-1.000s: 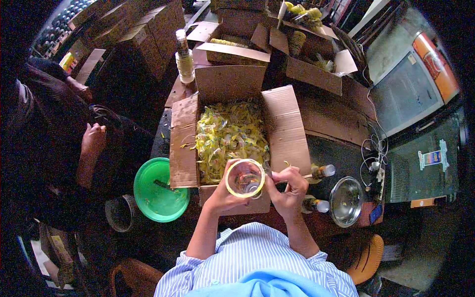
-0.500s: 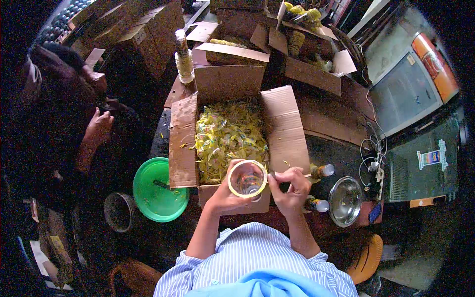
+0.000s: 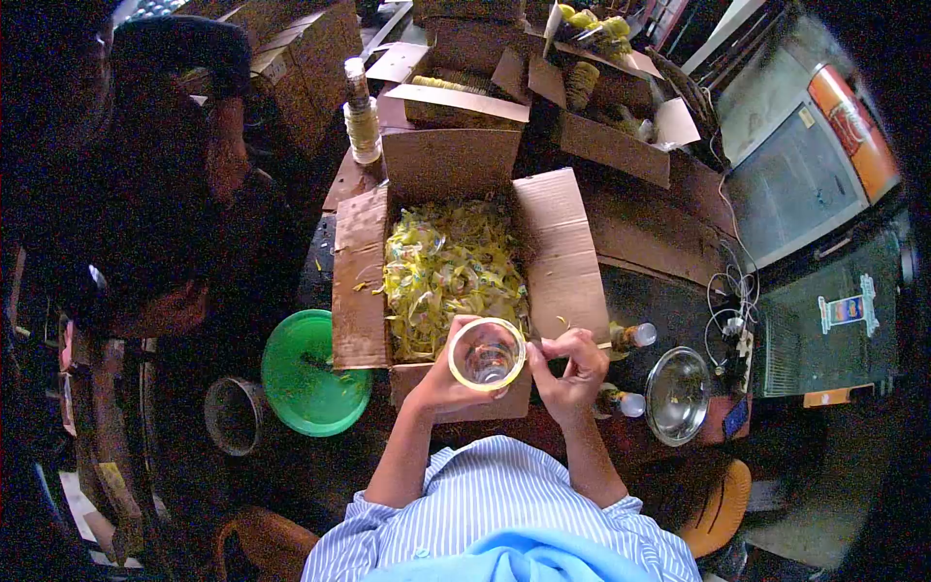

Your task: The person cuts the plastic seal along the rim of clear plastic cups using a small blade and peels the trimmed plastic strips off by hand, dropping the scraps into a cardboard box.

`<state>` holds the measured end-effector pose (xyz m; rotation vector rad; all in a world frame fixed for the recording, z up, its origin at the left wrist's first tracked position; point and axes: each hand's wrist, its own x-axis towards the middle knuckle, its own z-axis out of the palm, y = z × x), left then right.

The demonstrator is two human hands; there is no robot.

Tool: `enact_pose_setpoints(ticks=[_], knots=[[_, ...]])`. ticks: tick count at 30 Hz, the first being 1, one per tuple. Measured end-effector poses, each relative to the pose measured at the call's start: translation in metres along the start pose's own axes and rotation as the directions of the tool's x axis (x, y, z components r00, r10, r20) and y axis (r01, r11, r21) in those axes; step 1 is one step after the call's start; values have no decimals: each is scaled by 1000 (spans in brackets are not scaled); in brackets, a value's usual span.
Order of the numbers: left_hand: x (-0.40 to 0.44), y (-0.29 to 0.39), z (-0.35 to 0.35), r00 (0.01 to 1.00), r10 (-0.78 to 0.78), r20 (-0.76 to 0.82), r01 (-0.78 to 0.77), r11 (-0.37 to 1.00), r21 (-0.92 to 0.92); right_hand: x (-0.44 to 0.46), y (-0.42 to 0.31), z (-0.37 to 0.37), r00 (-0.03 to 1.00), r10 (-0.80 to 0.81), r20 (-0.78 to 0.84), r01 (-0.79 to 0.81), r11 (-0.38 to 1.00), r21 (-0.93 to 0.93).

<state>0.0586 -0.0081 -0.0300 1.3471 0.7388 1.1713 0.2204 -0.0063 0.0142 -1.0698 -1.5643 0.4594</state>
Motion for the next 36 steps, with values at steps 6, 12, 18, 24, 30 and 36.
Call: enact_pose_setpoints(ticks=[6, 12, 18, 24, 30, 36], knots=[[-3, -6, -2, 998, -57, -7, 55, 985, -166, -1, -7, -1, 994, -74, 79, 84, 989, -126], [-1, 1, -3, 993, -68, 93, 65, 997, 38, 0, 4, 4, 998, -18, 52, 22, 997, -71], [-2, -4, -6, 999, -13, 32, 14, 1000, -13, -8, 2, 0, 999, 39, 15, -39, 999, -8], [-2, -8, -5, 997, 68, 43, -66, 997, -45, -5, -5, 1, 995, -83, 60, 90, 987, -136], [-4, -5, -2, 996, 18, 84, -13, 999, -52, -1, -8, -1, 978, -179, 107, 202, 939, -279], [-4, 1, -1, 998, -11, 56, 22, 980, -195, 5, -1, -3, 996, -81, 46, 91, 943, -319]])
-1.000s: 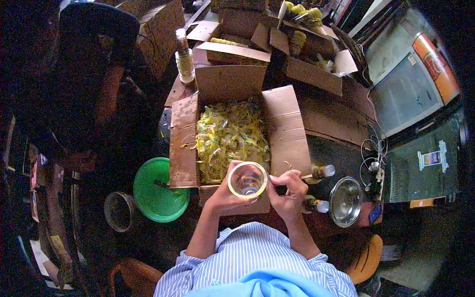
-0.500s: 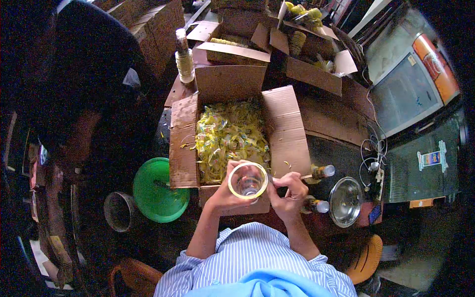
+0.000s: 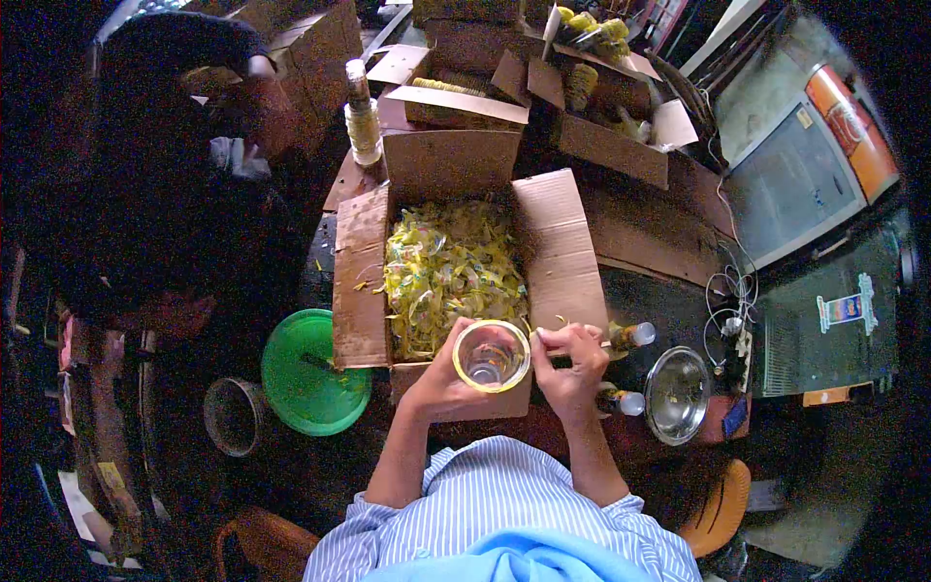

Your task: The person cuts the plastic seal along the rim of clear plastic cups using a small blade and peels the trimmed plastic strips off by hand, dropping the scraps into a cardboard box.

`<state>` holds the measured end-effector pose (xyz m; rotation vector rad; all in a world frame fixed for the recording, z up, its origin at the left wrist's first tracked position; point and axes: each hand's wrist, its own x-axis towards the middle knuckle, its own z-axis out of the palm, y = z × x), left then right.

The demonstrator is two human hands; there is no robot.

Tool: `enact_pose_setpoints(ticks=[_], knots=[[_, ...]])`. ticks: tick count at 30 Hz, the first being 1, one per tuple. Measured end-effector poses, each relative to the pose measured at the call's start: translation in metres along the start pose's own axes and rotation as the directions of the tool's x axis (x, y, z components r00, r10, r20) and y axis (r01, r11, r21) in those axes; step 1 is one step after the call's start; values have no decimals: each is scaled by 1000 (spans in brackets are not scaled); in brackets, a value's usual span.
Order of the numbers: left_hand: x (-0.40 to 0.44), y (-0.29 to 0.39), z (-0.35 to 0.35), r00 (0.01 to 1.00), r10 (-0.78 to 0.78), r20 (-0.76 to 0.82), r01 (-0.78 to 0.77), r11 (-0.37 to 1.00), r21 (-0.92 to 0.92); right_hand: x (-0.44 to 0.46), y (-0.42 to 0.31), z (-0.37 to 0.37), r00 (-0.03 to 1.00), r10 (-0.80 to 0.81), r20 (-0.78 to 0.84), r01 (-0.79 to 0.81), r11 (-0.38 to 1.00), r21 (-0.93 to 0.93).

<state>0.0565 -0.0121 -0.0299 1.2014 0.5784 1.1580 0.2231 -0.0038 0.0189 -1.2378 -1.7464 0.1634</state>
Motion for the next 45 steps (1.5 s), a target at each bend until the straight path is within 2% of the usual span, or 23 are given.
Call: enact_pose_setpoints(ticks=[2, 5, 8, 12, 14, 17, 20, 23, 26, 33, 36, 45], knots=[[-1, -2, -4, 1000, 20, 10, -20, 1000, 21, 1, 1, -2, 1000, 13, -22, -13, 999, 34], [-2, 3, -2, 1000, 12, -11, -12, 1000, -27, -5, 4, -4, 984, 174, 36, -178, 959, 219], [-2, 7, -2, 1000, 14, -26, -15, 999, -50, -5, 3, -9, 995, 90, 40, -97, 964, 248], [-3, 4, -4, 999, 19, -42, -22, 997, -73, -7, -4, -10, 1000, -9, 7, 7, 980, 198], [-4, 5, -5, 999, 30, -37, -30, 999, -10, -7, -9, -8, 998, -66, 25, 62, 987, 148], [-4, 8, -5, 1000, 20, -23, -21, 1000, -23, -10, -11, -2, 999, 34, 22, -36, 993, 117], [-6, 10, -5, 999, 18, -33, -18, 1000, -5, -13, -17, -1, 966, 237, 105, -257, 930, 264], [-8, 7, -5, 999, 33, -35, -34, 999, -17, -8, -12, -1, 998, 35, 45, -43, 978, 206], [-9, 9, -5, 999, 13, -33, -14, 999, -34, -14, -11, 0, 991, 73, 109, -101, 955, 278], [-9, 8, -7, 999, 31, -12, -30, 999, 17, -18, -7, 4, 996, 77, 47, -87, 960, 265], [-10, 11, -8, 1000, 7, -28, -4, 991, 131, -17, -10, 6, 993, 116, 20, -117, 944, 308], [-12, 7, -9, 998, -3, -55, 8, 997, 83, -19, -9, 8, 982, 184, 52, -191, 919, 345]])
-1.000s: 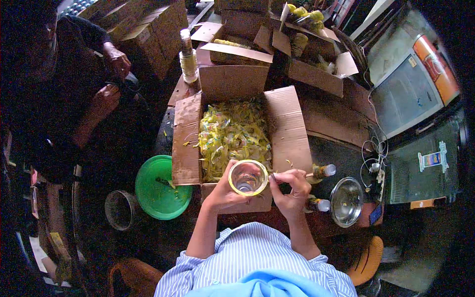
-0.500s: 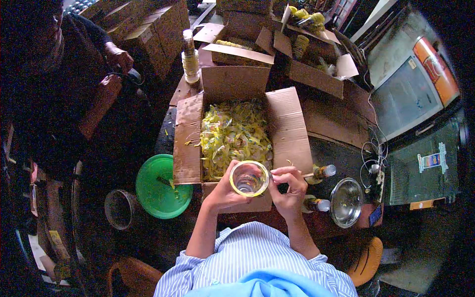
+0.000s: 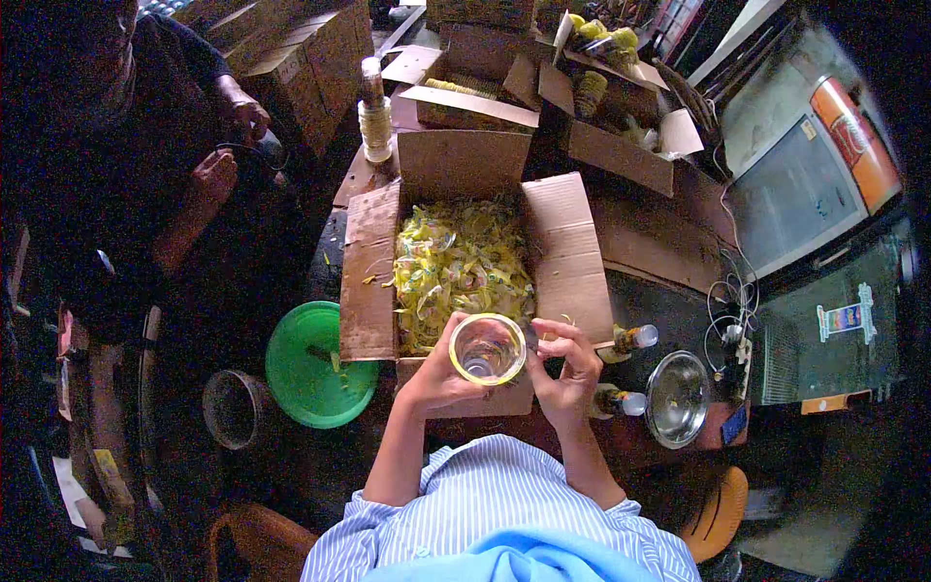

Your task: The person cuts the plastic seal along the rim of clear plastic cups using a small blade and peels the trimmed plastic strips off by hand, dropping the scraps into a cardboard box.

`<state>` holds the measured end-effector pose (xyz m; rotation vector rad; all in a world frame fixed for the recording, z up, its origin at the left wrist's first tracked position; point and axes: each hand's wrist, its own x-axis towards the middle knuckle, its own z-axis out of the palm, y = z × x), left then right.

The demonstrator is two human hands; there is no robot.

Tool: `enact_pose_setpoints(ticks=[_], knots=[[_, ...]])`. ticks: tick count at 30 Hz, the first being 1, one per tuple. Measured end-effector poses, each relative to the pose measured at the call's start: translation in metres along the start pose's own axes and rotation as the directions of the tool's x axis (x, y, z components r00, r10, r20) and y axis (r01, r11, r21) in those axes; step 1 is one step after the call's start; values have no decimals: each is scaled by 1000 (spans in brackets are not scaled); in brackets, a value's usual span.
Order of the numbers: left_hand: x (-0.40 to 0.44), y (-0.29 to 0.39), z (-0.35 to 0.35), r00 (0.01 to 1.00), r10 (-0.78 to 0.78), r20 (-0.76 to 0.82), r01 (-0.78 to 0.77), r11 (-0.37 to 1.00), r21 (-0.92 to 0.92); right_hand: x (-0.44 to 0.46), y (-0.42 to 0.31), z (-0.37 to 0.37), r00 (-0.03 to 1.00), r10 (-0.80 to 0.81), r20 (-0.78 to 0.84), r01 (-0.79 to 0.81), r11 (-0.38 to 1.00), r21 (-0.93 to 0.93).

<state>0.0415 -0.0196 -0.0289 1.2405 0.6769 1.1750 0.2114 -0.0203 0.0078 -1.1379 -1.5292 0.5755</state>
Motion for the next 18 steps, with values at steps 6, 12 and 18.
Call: enact_pose_setpoints(ticks=[6, 12, 18], knots=[[0, -3, -2, 1000, 15, 17, -14, 1000, -24, -2, -1, 0, 999, 43, 5, -43, 999, 28], [0, 0, -1, 1000, -2, 6, 3, 999, -48, 0, -1, 0, 997, -80, 4, 80, 995, -60], [1, 0, 2, 999, 31, 30, -27, 990, -138, 0, -8, 8, 986, -153, -66, 137, 970, -198]])
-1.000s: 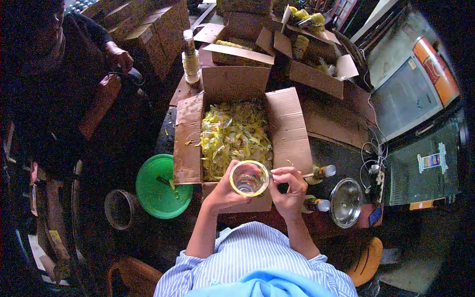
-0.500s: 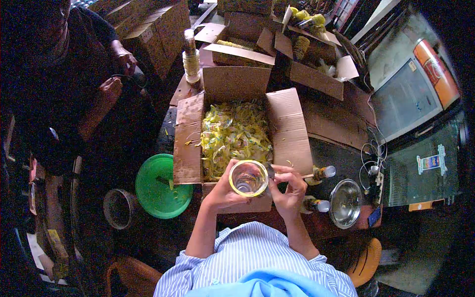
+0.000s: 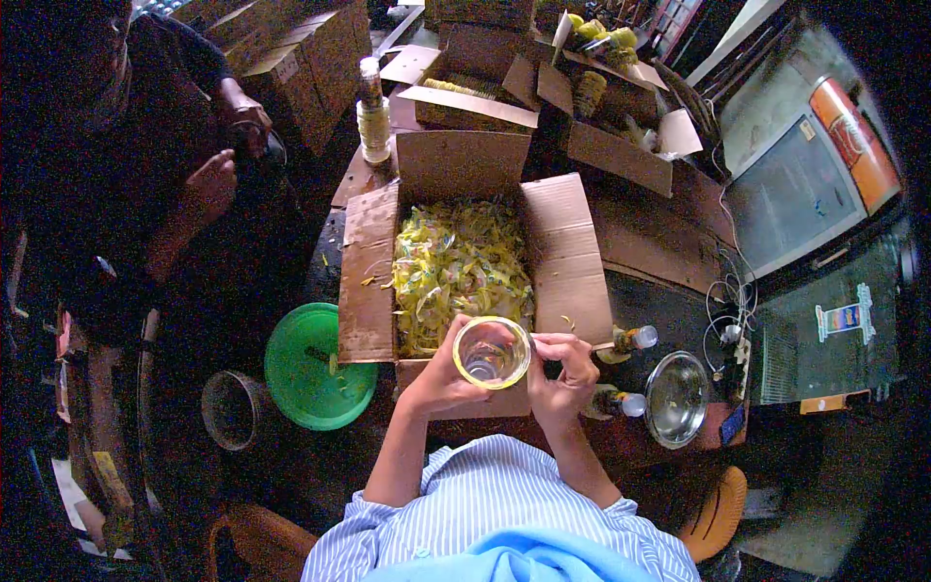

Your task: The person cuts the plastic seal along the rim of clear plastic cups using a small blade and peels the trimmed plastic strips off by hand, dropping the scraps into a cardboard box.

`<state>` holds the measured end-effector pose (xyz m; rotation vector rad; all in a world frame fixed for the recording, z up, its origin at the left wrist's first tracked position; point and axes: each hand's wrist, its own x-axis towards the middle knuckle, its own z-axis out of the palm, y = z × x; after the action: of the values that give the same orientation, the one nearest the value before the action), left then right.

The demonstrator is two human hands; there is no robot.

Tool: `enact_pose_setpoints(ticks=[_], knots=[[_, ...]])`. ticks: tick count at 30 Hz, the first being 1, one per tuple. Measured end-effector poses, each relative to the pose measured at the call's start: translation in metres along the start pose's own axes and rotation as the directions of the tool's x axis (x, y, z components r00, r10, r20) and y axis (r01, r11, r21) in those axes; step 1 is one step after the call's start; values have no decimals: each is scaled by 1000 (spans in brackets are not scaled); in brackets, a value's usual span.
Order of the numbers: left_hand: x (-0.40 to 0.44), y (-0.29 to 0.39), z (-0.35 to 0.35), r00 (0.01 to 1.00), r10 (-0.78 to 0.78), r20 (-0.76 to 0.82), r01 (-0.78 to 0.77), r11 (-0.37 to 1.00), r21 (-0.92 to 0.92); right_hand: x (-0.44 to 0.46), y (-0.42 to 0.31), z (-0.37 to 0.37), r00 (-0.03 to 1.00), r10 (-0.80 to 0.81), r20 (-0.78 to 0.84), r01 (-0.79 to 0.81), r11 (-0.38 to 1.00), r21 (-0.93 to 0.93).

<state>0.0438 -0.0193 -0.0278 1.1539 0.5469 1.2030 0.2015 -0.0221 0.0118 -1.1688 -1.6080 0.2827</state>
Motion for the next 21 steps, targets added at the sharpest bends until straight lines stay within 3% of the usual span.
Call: enact_pose_setpoints(ticks=[3, 8, 11, 13, 15, 16, 17, 21], knots=[[-1, -7, 0, 999, -31, 20, 28, 994, 110, 0, 4, 4, 1000, -7, -26, 7, 1000, -13], [-2, -5, 0, 1000, -24, 10, 23, 997, 72, 5, 9, 3, 995, 66, -81, -73, 994, -84], [-4, -2, -3, 1000, -26, -6, 26, 993, 117, 6, 26, 4, 967, 255, 23, -256, 962, 99], [-6, -1, -7, 999, -2, -36, 6, 991, 132, 8, 50, 7, 933, 307, 186, -348, 898, 267], [-8, -4, -18, 996, 66, -64, -57, 991, 120, 18, 68, 11, 920, 225, 320, -231, 973, -22], [-11, -6, -21, 987, 51, -151, -22, 982, 190, 22, 70, 12, 899, 200, 389, -148, 976, -159], [-14, -4, -26, 985, 53, -165, -20, 980, 196, 24, 70, 12, 910, 209, 359, -202, 978, -59], [-23, -2, -35, 955, 105, -278, -60, 984, 166, 27, 69, 11, 913, 271, 304, -266, 962, -59]])
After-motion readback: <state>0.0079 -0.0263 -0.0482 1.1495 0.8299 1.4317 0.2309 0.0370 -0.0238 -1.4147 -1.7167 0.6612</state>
